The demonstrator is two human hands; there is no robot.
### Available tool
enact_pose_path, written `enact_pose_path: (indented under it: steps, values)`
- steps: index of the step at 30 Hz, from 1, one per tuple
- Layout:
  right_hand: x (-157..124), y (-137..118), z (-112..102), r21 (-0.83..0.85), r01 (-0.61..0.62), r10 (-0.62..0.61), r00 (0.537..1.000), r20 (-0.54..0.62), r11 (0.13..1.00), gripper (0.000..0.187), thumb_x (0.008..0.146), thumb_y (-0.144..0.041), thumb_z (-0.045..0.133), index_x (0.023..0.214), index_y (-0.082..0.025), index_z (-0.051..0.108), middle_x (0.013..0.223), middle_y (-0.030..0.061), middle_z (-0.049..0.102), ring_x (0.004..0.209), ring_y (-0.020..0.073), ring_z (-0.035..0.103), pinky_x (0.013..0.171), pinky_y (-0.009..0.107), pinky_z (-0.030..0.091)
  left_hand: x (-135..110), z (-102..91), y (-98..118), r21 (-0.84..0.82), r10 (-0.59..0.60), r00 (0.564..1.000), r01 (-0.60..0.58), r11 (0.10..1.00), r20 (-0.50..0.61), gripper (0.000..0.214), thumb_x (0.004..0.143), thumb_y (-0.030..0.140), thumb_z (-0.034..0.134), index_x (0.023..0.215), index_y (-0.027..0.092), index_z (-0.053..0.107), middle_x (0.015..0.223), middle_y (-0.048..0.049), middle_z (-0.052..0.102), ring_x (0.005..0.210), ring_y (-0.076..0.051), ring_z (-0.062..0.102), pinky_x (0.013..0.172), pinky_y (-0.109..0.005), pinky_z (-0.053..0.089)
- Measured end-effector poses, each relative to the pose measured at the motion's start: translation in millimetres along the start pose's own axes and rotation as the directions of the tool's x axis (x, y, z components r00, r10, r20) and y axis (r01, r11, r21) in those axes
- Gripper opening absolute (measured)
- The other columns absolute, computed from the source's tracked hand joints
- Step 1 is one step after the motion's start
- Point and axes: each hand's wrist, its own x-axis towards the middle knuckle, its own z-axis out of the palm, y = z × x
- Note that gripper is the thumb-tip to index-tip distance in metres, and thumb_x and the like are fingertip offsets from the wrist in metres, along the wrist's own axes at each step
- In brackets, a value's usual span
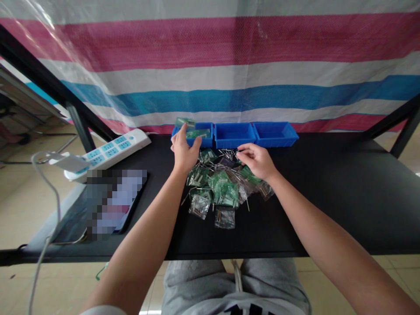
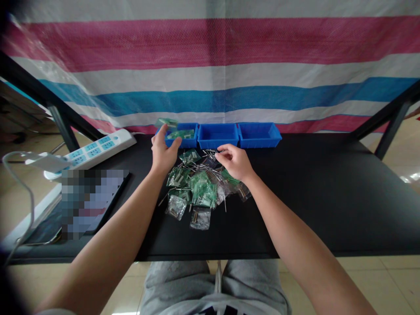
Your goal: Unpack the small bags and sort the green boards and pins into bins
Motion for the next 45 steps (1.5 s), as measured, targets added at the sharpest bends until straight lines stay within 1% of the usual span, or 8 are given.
enact_pose_path:
  steps: [3, 8, 14, 20, 29, 33, 38, 45]
  values:
    - [-1.3, -2.1, 0.3, -0.078, 0.026, -0.023, 0.999, 0.038, 0.997, 0.032, 0.079, -0.042, 0.066, 0.098, -0.017, 0.065, 0.079, 0.0069, 0.073, 0.069, 0.0192, 0.067, 0.063, 0.031, 0.052, 4.1, -7.2, -3.0, 0.154, -0.121, 0.988, 0.106, 0.982, 0.093, 0.078, 0.077, 0.044, 0.060, 0.147, 0.021, 0.035, 0.136, -0.0146, 0.053, 0.134, -0.037, 0.036, 0.108, -0.057, 0.029]
    - [-3.2, -6.5, 0.0, -0.188, 0.062, -0.046, 0.995, 0.086, 0.980, 0.029, 0.079, -0.037, 0.065, 0.098, -0.017, 0.066, 0.079, 0.0068, 0.074, 0.068, 0.0189, 0.068, 0.063, 0.029, 0.051, 0.8, -9.6, -1.2, 0.239, -0.102, 0.988, 0.072, 0.968, 0.115, 0.085, 0.078, 0.042, 0.054, 0.152, 0.017, 0.020, 0.141, -0.0160, 0.049, 0.136, -0.036, 0.033, 0.109, -0.058, 0.024]
    - [-4.1, -8.0, -0.1, -0.258, 0.095, -0.067, 0.991, 0.115, 0.961, 0.029, 0.079, -0.038, 0.064, 0.098, -0.016, 0.068, 0.078, 0.0061, 0.074, 0.063, 0.0171, 0.066, 0.061, 0.028, 0.049, -2.3, -9.2, -1.6, 0.405, -0.138, 0.985, 0.084, 0.910, 0.106, 0.072, 0.079, 0.047, 0.051, 0.142, 0.014, 0.041, 0.154, -0.0193, 0.027, 0.137, -0.042, 0.026, 0.109, -0.061, 0.024]
    - [-4.2, -8.8, 0.0, -0.303, 0.117, -0.080, 0.988, 0.132, 0.946, 0.028, 0.079, -0.037, 0.064, 0.098, -0.016, 0.069, 0.076, 0.0054, 0.074, 0.063, 0.0172, 0.067, 0.061, 0.028, 0.050, -1.8, -8.6, -5.9, 0.376, -0.046, 0.997, 0.020, 0.926, 0.060, 0.061, 0.080, 0.042, 0.051, 0.136, 0.018, 0.047, 0.147, -0.0165, 0.040, 0.134, -0.038, 0.031, 0.110, -0.059, 0.024]
    - [-3.9, -12.9, -0.1, -0.390, 0.189, -0.154, 0.981, 0.118, 0.901, 0.013, 0.079, -0.027, 0.062, 0.086, -0.020, 0.071, 0.079, 0.0050, 0.075, 0.073, 0.0212, 0.071, 0.069, 0.032, 0.054, -2.8, -8.2, -3.1, 0.251, 0.088, 0.993, -0.066, 0.966, -0.076, 0.031, 0.077, 0.031, 0.058, 0.105, 0.019, 0.065, 0.118, -0.0165, 0.057, 0.117, -0.040, 0.046, 0.099, -0.061, 0.034]
    - [-3.4, -10.6, -0.8, -0.434, 0.207, -0.174, 0.978, 0.115, 0.877, 0.012, 0.079, -0.025, 0.061, 0.083, -0.019, 0.071, 0.080, 0.0053, 0.075, 0.072, 0.0201, 0.070, 0.070, 0.031, 0.053, -1.2, -9.4, -1.5, 0.157, 0.172, 0.985, -0.174, 0.972, 0.029, 0.022, 0.079, 0.025, 0.054, 0.094, 0.017, 0.067, 0.098, -0.0119, 0.064, 0.104, -0.032, 0.055, 0.094, -0.050, 0.042]
    - [-1.6, -6.2, -2.3, -0.502, 0.220, -0.198, 0.975, 0.099, 0.836, 0.013, 0.080, -0.024, 0.060, 0.083, -0.019, 0.072, 0.080, 0.0053, 0.074, 0.070, 0.0195, 0.067, 0.070, 0.032, 0.051, -3.0, -4.3, -4.0, -0.047, 0.417, 0.862, -0.422, 0.905, 0.288, 0.020, 0.081, 0.024, 0.052, 0.088, 0.016, 0.069, 0.081, -0.0057, 0.067, 0.076, -0.019, 0.061, 0.073, -0.031, 0.050]
    - [2.8, 3.0, -5.9, -0.609, 0.250, -0.236, 0.966, 0.106, 0.752, 0.019, 0.080, -0.017, 0.057, 0.090, -0.019, 0.073, 0.095, 0.0083, 0.075, 0.091, 0.0249, 0.066, 0.084, 0.039, 0.049, -13.4, 12.1, 0.0, -0.105, 0.573, 0.656, -0.608, 0.787, 0.490, 0.028, 0.086, 0.022, 0.051, 0.106, 0.017, 0.070, 0.108, -0.0092, 0.072, 0.104, -0.024, 0.063, 0.096, -0.040, 0.049]
